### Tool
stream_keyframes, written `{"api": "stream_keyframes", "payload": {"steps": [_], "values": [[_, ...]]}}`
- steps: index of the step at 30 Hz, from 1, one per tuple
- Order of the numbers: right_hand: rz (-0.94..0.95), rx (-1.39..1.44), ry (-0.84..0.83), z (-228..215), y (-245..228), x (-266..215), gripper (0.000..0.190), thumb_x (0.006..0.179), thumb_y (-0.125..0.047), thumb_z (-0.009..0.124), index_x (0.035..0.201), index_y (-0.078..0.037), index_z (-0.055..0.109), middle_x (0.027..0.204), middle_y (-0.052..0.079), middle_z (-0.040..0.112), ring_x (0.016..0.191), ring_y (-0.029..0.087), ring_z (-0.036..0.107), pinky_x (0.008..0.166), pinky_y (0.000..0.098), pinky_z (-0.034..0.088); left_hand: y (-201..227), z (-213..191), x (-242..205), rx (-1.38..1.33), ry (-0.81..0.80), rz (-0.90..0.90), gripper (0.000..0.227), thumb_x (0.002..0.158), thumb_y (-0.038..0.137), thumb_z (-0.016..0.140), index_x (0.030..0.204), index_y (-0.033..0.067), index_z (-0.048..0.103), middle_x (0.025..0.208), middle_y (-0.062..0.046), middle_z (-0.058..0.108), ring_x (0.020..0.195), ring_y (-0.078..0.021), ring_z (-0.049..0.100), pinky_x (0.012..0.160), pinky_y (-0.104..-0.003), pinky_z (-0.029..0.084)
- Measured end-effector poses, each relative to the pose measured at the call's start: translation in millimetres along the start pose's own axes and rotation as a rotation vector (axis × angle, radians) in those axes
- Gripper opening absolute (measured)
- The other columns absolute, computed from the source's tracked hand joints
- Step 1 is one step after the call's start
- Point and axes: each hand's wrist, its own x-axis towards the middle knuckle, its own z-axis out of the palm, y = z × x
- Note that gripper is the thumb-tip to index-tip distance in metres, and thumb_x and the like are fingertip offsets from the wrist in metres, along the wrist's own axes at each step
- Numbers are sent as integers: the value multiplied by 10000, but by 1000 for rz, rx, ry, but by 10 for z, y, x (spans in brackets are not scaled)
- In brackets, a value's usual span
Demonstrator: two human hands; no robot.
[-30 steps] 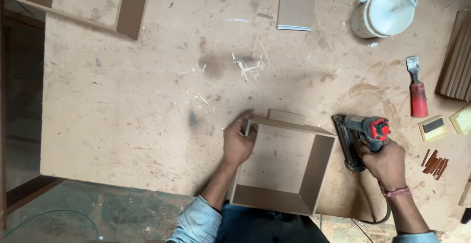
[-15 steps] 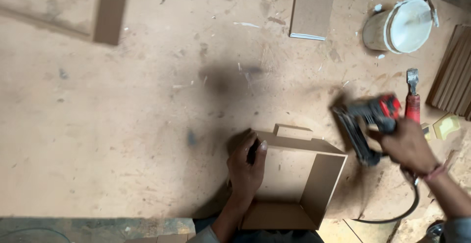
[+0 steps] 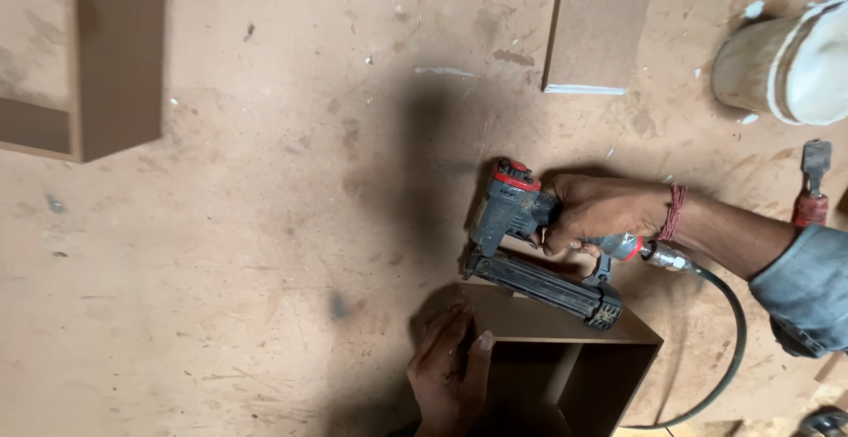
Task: The person assembles a small wooden box by fitting pre-cut panels together and securing them with a pneumatic nail gun. They repeatedly align the pieces and drive nails into the joints to form the box structure.
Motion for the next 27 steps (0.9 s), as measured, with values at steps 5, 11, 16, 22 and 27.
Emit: {"api": "stream_keyframes", "payload": {"steps": [5, 11, 16, 22, 27], "values": [[12, -49, -99, -11, 14, 98, 143, 689, 42, 742, 824, 7, 709, 606, 29, 624, 484, 100, 537, 425, 278, 434, -23, -8, 4, -21, -10, -18, 338, 838, 134, 774, 1133, -28, 746, 1162, -216, 756, 1098, -332, 757, 929, -387, 609], [-23, -21, -144, -18, 28, 120, 111, 696, 65, 717, 795, 17, 709, 578, 39, 617, 453, 110, 537, 412, 286, 429, -11, -21, 8, -19, -24, -17, 334, 852, 154, 775, 1131, -28, 752, 1144, -214, 760, 1086, -333, 758, 913, -387, 612], [-9, -18, -144, 3, 16, 106, 107, 693, 71, 705, 776, 7, 685, 557, 40, 599, 434, 114, 524, 402, 290, 427, -29, 3, -7, -17, -16, -28, 309, 884, 190, 756, 1112, -19, 753, 1135, -198, 767, 1089, -325, 765, 915, -381, 630], [-36, -28, -144, 12, -21, 111, 106, 689, 80, 694, 778, 23, 690, 558, 41, 600, 443, 106, 525, 403, 287, 414, -19, 0, 1, 0, -2, 24, 317, 883, 184, 751, 1115, -33, 750, 1148, -209, 761, 1124, -351, 744, 951, -412, 599], [-45, -17, -130, 15, -30, 96, 104, 691, 79, 695, 774, 20, 676, 556, 39, 594, 441, 111, 520, 407, 283, 415, -64, 16, -11, 64, 45, 132, 319, 879, 195, 767, 1130, -1, 741, 1183, -155, 733, 1165, -323, 705, 1026, -427, 547]]}}
